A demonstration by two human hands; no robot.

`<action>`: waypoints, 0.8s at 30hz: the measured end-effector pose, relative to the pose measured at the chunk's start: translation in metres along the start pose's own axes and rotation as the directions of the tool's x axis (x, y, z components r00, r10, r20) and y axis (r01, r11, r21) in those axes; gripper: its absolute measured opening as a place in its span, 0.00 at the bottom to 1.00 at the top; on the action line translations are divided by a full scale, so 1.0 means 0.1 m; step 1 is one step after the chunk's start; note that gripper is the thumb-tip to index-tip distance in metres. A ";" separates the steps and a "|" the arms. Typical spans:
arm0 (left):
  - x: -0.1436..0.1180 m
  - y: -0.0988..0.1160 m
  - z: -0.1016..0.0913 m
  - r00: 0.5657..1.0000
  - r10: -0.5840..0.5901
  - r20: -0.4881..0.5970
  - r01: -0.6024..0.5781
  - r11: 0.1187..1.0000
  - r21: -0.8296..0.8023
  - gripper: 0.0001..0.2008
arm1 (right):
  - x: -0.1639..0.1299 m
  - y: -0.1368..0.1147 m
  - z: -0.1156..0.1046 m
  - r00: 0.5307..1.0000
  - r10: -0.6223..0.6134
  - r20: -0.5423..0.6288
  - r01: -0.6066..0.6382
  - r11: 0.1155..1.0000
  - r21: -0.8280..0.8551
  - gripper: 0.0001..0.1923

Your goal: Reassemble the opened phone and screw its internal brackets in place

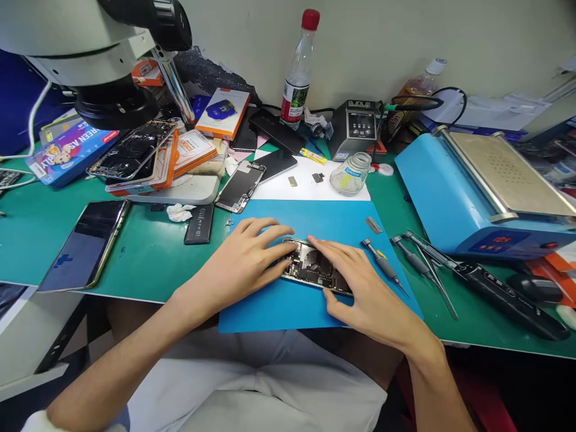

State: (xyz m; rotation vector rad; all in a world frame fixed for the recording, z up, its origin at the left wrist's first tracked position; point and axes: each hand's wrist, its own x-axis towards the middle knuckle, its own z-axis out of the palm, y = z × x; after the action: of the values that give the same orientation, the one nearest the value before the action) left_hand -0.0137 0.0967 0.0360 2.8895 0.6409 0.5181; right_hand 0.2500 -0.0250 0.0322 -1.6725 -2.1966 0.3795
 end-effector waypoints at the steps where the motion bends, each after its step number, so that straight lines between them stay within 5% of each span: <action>1: 0.01 0.01 0.00 1.000 0.004 0.002 -0.004 1.000 0.013 0.16 | -0.02 -0.01 0.02 0.999 -0.013 -0.031 0.013 1.000 0.006 0.44; 4: 0.02 0.05 -0.03 1.000 0.011 0.007 -0.012 0.999 0.049 0.17 | -0.06 -0.05 0.08 0.980 -0.051 -0.192 0.056 0.998 0.018 0.35; 9: 0.12 0.08 -0.05 0.999 0.031 0.012 -0.032 0.993 0.117 0.14 | -0.08 -0.19 0.18 0.869 -0.194 -0.454 0.190 0.980 -0.055 0.10; 24: 0.21 -0.01 0.05 0.998 0.059 -0.027 -0.055 0.991 0.120 0.14 | 0.06 -0.33 0.31 0.885 -0.297 -0.360 0.226 0.948 -0.226 0.11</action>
State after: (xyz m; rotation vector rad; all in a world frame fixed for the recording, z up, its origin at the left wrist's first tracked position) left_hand 0.0049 0.1066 0.0377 3.0250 0.6155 0.5497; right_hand 0.2066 -0.0277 0.0185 -1.3570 -2.1521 -0.2156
